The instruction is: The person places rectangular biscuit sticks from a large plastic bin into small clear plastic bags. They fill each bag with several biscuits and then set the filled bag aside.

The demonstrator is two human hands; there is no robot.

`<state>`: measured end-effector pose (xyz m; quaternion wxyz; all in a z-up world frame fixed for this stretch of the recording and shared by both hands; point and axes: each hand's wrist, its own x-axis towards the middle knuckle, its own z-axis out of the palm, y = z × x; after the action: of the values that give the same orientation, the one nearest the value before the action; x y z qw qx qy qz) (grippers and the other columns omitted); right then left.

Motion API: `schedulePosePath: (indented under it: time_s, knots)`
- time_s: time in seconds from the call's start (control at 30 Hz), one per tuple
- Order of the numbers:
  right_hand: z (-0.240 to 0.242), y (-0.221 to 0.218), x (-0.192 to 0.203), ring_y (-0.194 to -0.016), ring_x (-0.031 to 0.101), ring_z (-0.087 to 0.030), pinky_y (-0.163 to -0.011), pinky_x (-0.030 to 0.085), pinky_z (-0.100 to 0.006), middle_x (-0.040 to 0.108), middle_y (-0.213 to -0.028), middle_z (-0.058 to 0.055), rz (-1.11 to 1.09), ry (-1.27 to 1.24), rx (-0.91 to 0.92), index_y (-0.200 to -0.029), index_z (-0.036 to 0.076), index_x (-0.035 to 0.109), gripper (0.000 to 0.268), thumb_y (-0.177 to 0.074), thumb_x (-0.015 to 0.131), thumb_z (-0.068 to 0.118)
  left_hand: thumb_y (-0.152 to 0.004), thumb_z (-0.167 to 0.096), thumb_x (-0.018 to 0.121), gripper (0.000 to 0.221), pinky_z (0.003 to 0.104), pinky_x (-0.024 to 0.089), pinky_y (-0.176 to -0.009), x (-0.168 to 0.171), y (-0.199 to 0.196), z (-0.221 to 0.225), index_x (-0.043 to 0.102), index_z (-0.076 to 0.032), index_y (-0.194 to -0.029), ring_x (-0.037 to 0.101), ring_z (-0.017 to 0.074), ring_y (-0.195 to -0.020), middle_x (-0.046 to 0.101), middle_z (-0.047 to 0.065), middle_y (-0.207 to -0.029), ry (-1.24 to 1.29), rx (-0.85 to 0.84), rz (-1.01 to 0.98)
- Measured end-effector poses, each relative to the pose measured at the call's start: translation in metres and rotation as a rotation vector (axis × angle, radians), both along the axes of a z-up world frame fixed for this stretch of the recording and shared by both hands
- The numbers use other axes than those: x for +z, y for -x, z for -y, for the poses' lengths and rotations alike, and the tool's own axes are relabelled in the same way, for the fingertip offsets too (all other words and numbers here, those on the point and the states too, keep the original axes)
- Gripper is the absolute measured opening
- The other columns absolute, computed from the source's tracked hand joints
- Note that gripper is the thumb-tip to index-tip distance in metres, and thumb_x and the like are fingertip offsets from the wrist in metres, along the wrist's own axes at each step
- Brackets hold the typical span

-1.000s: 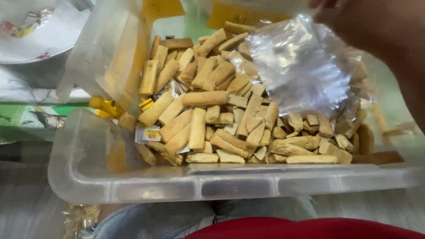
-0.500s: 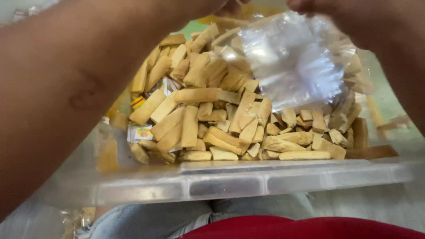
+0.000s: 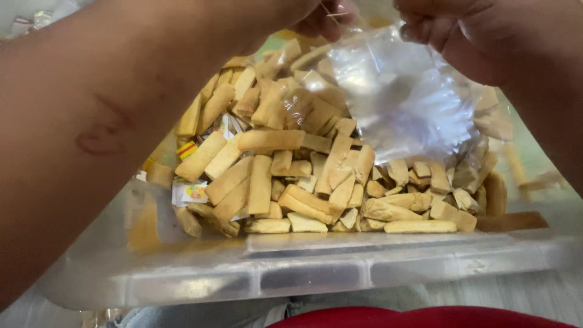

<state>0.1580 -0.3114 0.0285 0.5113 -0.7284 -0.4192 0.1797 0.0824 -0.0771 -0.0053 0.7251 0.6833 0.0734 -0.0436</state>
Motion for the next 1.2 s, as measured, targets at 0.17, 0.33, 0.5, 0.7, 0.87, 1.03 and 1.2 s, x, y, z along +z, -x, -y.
schedulePosePath:
  time_s: [0.17, 0.33, 0.5, 0.7, 0.87, 1.03, 1.2]
  knots:
    - [0.011, -0.010, -0.010, -0.065, 0.047, -0.008, -0.057, 0.040, -0.027, 0.055, -0.073, 0.005, -0.006, 0.102, -0.240, -0.084, 0.019, 0.056, 0.031, -0.111, 0.069, 0.027, -0.097, -0.039, 0.058, 0.028, 0.042, 0.061, -0.084, -0.003, -0.003, 0.003, 0.062, -0.017, -0.113, 0.071, 0.0198, -0.094, 0.069, 0.002, -0.102, 0.011, -0.029, 0.000]
    - [0.009, 0.005, -0.007, -0.072, 0.049, -0.012, -0.064, 0.040, -0.032, 0.054, -0.082, 0.002, 0.203, 0.294, -0.346, -0.094, 0.017, 0.053, 0.025, -0.111, 0.066, 0.031, -0.097, -0.039, 0.058, 0.027, 0.043, 0.061, -0.086, -0.003, -0.006, 0.000, 0.061, -0.016, -0.113, 0.070, 0.0198, -0.095, 0.068, 0.002, -0.102, 0.007, -0.051, -0.001]
    - [0.002, 0.025, -0.011, -0.078, 0.052, -0.016, -0.071, 0.041, -0.036, 0.053, -0.091, -0.001, 0.247, 0.349, -0.324, -0.104, 0.016, 0.050, 0.025, -0.110, 0.062, 0.036, -0.098, -0.038, 0.057, 0.027, 0.043, 0.061, -0.087, -0.011, -0.001, -0.011, 0.061, -0.016, -0.113, 0.070, 0.0198, -0.096, 0.067, 0.001, -0.103, 0.018, -0.053, -0.021]
    - [0.005, 0.025, -0.009, -0.087, 0.055, -0.021, -0.080, 0.042, -0.042, 0.052, -0.102, -0.005, 0.242, 0.354, -0.302, -0.116, 0.013, 0.046, 0.032, -0.109, 0.058, 0.041, -0.098, -0.038, 0.056, 0.026, 0.044, 0.061, -0.089, -0.016, -0.003, -0.013, 0.060, -0.016, -0.112, 0.069, 0.0197, -0.096, 0.066, 0.001, -0.103, 0.028, -0.067, -0.023]
    - [0.003, 0.020, -0.011, -0.093, 0.057, -0.025, -0.087, 0.043, -0.046, 0.051, -0.111, -0.008, 0.199, 0.321, -0.256, -0.125, 0.011, 0.042, 0.041, -0.108, 0.055, 0.046, -0.099, -0.038, 0.055, 0.026, 0.045, 0.060, -0.090, -0.023, -0.006, -0.011, 0.060, -0.016, -0.112, 0.069, 0.0197, -0.097, 0.065, 0.001, -0.103, 0.041, -0.078, -0.037]
    - [0.005, 0.007, -0.016, -0.100, 0.060, -0.029, -0.094, 0.044, -0.051, 0.050, -0.120, -0.012, 0.078, 0.229, -0.159, -0.135, 0.009, 0.039, 0.052, -0.107, 0.051, 0.051, -0.099, -0.037, 0.055, 0.025, 0.045, 0.060, -0.091, -0.030, -0.001, 0.007, 0.059, -0.016, -0.112, 0.068, 0.0197, -0.098, 0.065, 0.000, -0.104, 0.074, -0.115, -0.039]
    - [0.005, -0.008, -0.011, -0.107, 0.062, -0.033, -0.101, 0.045, -0.055, 0.049, -0.129, -0.015, -0.123, 0.055, 0.111, -0.145, 0.007, 0.036, 0.063, -0.106, 0.048, 0.055, -0.098, -0.036, 0.055, 0.027, 0.044, 0.062, -0.091, -0.022, 0.006, 0.020, 0.059, -0.011, -0.107, 0.068, 0.0213, -0.091, 0.064, 0.004, -0.097, 0.066, -0.068, -0.060]
